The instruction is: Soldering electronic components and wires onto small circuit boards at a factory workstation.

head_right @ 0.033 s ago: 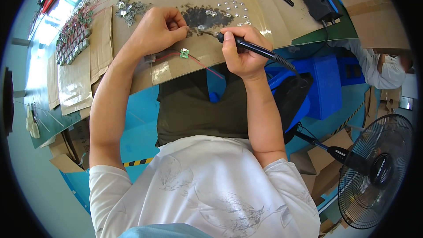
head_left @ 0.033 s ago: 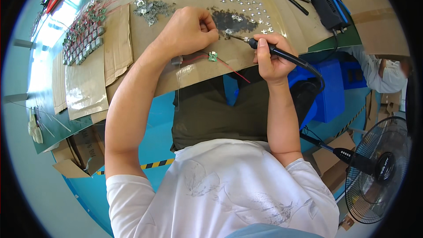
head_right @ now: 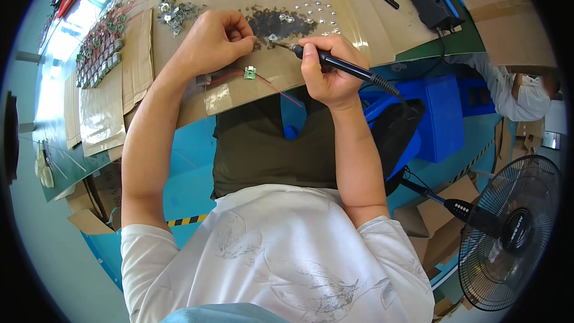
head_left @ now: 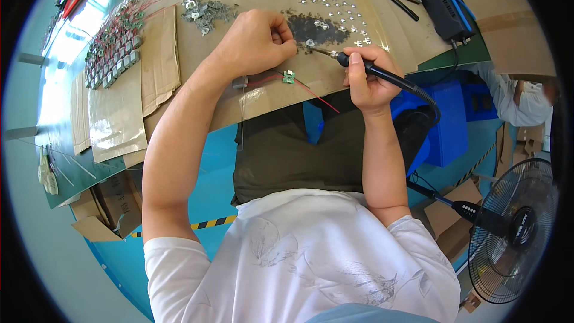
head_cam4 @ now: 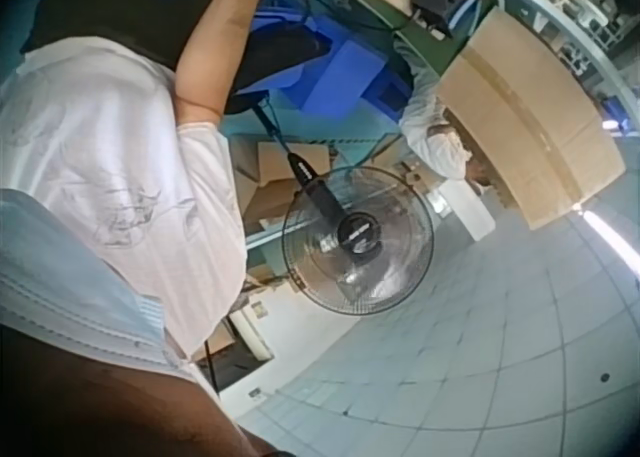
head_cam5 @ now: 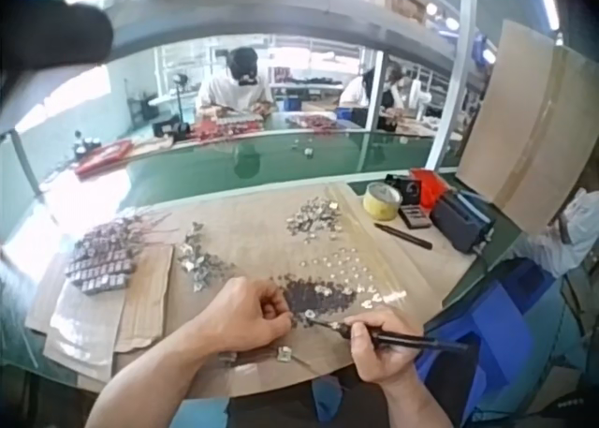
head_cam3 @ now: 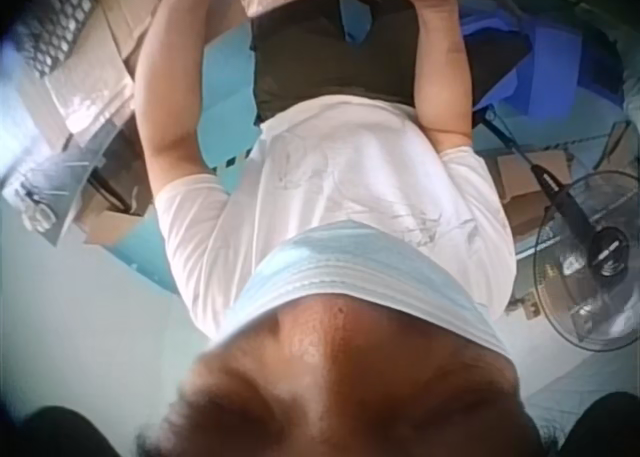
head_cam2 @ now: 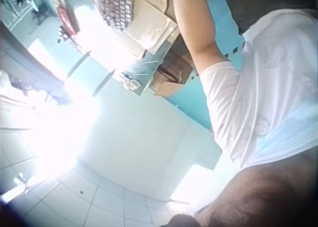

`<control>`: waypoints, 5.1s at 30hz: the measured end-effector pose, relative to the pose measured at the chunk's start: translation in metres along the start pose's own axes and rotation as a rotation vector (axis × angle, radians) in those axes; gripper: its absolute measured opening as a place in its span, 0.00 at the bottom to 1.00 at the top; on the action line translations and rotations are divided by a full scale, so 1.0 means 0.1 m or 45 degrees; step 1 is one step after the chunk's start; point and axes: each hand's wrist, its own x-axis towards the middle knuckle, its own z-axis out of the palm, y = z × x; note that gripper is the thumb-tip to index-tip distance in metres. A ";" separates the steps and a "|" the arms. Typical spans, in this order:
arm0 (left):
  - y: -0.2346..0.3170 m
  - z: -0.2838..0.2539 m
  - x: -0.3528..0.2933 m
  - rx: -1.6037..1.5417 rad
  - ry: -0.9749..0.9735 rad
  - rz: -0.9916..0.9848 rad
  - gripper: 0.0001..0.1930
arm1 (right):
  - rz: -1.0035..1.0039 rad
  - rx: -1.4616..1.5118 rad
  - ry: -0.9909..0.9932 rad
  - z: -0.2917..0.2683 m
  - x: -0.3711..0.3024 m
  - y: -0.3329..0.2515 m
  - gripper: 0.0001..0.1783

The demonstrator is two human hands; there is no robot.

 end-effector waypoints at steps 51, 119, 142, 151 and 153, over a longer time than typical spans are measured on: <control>0.06 -0.27 -0.06 -0.299 -0.574 -0.080 0.12 | -0.302 -0.278 -0.214 0.23 -0.08 -0.37 0.26; -0.05 0.13 -0.06 0.426 0.151 0.227 0.10 | 0.060 0.057 -0.089 0.01 0.04 -0.01 0.04; -0.02 0.13 -0.05 0.487 0.147 0.246 0.10 | 0.052 0.047 -0.127 -0.02 0.06 -0.03 0.05; 0.01 0.13 -0.05 0.481 0.128 0.204 0.10 | 0.269 0.352 -0.054 0.03 0.19 -0.03 0.12; 0.04 0.11 -0.06 0.459 0.063 0.117 0.10 | 0.207 0.097 -0.126 0.07 0.31 -0.05 0.13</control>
